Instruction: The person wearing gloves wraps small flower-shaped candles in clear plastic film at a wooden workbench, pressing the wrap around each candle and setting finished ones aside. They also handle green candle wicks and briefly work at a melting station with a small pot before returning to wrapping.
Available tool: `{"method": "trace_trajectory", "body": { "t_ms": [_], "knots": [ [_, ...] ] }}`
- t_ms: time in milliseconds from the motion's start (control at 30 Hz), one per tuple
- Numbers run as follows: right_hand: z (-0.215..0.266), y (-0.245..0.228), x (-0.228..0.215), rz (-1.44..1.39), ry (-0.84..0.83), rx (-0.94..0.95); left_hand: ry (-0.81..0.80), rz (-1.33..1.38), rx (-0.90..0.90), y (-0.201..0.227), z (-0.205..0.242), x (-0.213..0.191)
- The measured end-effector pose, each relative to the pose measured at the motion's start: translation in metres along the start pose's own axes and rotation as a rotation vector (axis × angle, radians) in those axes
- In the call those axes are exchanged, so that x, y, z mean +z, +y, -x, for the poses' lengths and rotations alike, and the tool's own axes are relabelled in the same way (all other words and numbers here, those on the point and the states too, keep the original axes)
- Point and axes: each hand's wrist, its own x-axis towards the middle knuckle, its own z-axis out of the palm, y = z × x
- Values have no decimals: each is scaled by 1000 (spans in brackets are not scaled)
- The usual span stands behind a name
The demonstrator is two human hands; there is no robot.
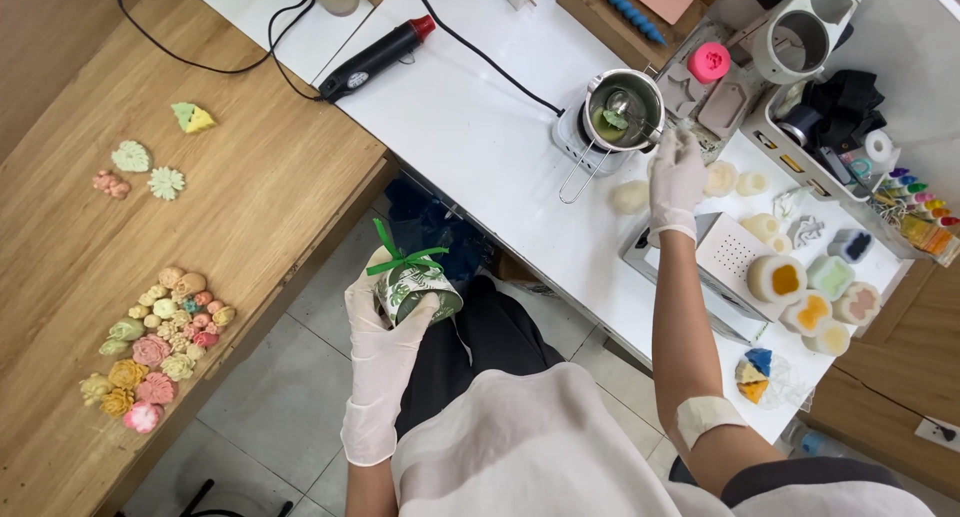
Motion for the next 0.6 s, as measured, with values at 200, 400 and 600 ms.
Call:
{"method": "trace_trajectory", "body": {
  "t_ms": [200,400,600],
  "knots": [
    [61,-58,-32,-322,178,-239,64,-31,36,10,23,-38],
    [201,-181,-3,-502,-130,-385,132,112,112,-10,57,-114],
    [414,-310,51,-614,-1025,-303,342,79,203,-10,124,-235]
  ]
}}
